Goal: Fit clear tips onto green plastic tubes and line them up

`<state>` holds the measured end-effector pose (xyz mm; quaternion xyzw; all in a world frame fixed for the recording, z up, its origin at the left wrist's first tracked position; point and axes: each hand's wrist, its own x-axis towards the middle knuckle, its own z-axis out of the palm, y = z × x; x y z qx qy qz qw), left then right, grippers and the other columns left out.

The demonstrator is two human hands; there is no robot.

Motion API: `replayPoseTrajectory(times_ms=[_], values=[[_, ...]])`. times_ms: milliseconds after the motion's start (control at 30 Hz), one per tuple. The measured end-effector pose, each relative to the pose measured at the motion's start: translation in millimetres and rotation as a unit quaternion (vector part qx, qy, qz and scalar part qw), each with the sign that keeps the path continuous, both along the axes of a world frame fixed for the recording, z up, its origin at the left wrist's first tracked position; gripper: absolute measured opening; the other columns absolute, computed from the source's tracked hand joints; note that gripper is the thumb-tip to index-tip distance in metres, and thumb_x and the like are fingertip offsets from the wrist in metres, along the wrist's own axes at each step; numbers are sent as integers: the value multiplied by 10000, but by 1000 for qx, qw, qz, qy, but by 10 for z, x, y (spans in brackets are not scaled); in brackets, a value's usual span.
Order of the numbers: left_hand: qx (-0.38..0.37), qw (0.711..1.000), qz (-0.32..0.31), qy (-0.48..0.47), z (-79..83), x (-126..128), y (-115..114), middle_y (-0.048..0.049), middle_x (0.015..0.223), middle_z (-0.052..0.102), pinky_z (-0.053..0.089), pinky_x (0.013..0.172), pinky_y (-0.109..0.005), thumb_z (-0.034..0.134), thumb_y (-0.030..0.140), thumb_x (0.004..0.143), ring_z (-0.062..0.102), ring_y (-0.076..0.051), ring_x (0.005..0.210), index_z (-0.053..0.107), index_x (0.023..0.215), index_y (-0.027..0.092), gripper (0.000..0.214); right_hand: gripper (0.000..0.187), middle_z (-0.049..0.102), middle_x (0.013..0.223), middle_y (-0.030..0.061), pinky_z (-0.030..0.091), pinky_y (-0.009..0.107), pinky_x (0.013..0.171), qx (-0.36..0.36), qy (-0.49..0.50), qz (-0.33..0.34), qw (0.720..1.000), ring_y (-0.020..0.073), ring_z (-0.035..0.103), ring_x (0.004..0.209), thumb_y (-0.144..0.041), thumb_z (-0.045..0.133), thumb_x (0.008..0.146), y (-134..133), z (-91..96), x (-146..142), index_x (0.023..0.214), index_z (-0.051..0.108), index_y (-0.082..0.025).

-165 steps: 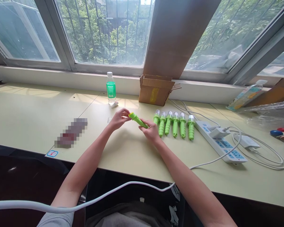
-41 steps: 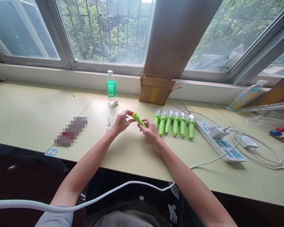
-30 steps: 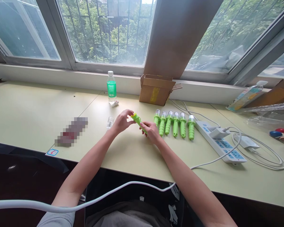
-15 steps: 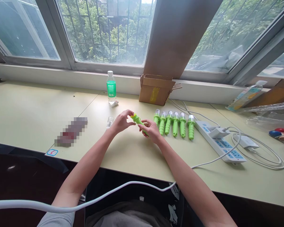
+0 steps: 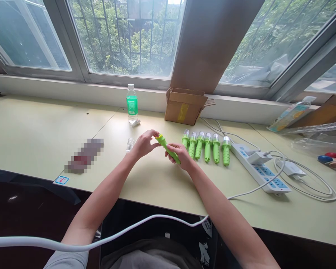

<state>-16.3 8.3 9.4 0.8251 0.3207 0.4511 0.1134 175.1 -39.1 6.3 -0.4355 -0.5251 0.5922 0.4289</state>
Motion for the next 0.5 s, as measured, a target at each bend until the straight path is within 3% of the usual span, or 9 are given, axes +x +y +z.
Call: replayPoseTrajectory(times_ms=[133,200,367,500], values=[[4,1000,11,15,-3,2,-14,-36,998,631,544,741,-311,692,238,732,611,-155,902,494,928,198,282,422,622,634,35,296,229,359,9,-24,18,1000,92,442,396,-537,606,709,4,-11,9,890,633,-156],[10,999,21,27,-19,2,-15,-39,1006,635,540,746,-316,684,225,740,612,-160,904,499,907,196,251,416,626,651,36,332,242,394,51,-84,2,995,102,463,415,-554,560,743,-5,-21,-11,870,642,-166],[36,998,43,24,-60,6,-8,-51,1012,637,538,750,-325,669,214,753,607,-174,934,510,913,196,226,390,548,557,-1,351,254,499,215,-263,-128,932,113,466,466,-530,447,835,-39,-68,-104,697,595,-197],[24,999,29,9,-75,25,7,-48,994,628,546,737,-321,696,240,729,608,-168,911,510,946,197,289,414,500,515,-10,328,254,468,197,-235,-124,944,107,434,437,-521,425,848,-24,-104,-104,603,514,-200]])
